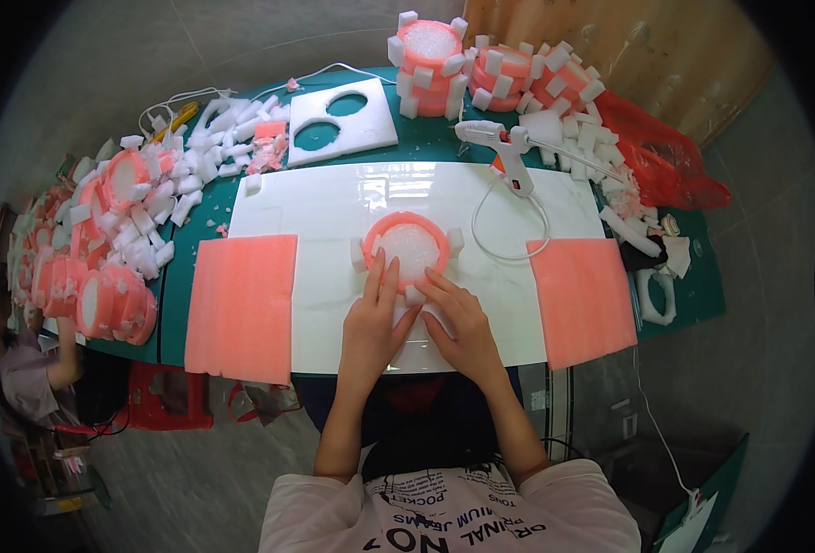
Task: Using a hot glue gun to attach white foam blocks to a pink foam ring to create a cylindrical structure.
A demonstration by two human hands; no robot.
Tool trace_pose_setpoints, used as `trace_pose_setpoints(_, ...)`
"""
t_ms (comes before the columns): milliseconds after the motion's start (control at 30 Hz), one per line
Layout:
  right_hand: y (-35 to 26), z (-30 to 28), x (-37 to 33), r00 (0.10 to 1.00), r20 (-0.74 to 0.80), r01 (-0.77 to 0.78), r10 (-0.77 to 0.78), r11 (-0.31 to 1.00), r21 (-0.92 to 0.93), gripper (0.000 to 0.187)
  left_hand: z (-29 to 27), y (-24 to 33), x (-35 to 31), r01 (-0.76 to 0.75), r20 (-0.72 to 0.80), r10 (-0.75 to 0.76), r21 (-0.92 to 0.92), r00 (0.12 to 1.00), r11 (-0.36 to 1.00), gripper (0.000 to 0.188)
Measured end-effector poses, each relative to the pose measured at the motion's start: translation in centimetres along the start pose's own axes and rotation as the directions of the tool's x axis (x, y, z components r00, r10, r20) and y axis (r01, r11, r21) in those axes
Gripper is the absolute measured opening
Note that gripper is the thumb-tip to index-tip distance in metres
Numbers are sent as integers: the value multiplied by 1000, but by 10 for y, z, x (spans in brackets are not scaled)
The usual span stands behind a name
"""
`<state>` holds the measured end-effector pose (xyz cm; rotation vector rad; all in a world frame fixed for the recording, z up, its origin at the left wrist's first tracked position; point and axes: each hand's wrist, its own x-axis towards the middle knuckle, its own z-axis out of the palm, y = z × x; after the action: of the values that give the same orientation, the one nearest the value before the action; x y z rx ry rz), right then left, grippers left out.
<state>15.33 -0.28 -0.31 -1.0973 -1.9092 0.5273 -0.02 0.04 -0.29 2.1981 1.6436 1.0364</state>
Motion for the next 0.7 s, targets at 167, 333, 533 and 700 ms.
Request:
trace_pose_setpoints(167,-2,-1,0,1000,8,-15,15,1000,3,42,-1,1,0,0,0,0,-6,1000,1000,62)
trace_pose_setpoints(333,-3,-2,0,999,21,-36,36,999,9,43,-1,1,1,-3,0,3,-6,1000,1000,62)
trace_pose_setpoints(533,-2,-1,1,1000,1,9,-9,1000,-3,42,-1,1,1,1,0,-1,-17,1000,1000,61)
trace_pose_setpoints(700,-1,-1,1,1000,-1,7,-7,1000,-1,42,-1,2,0,-2,6,2,1,1000,1000,62)
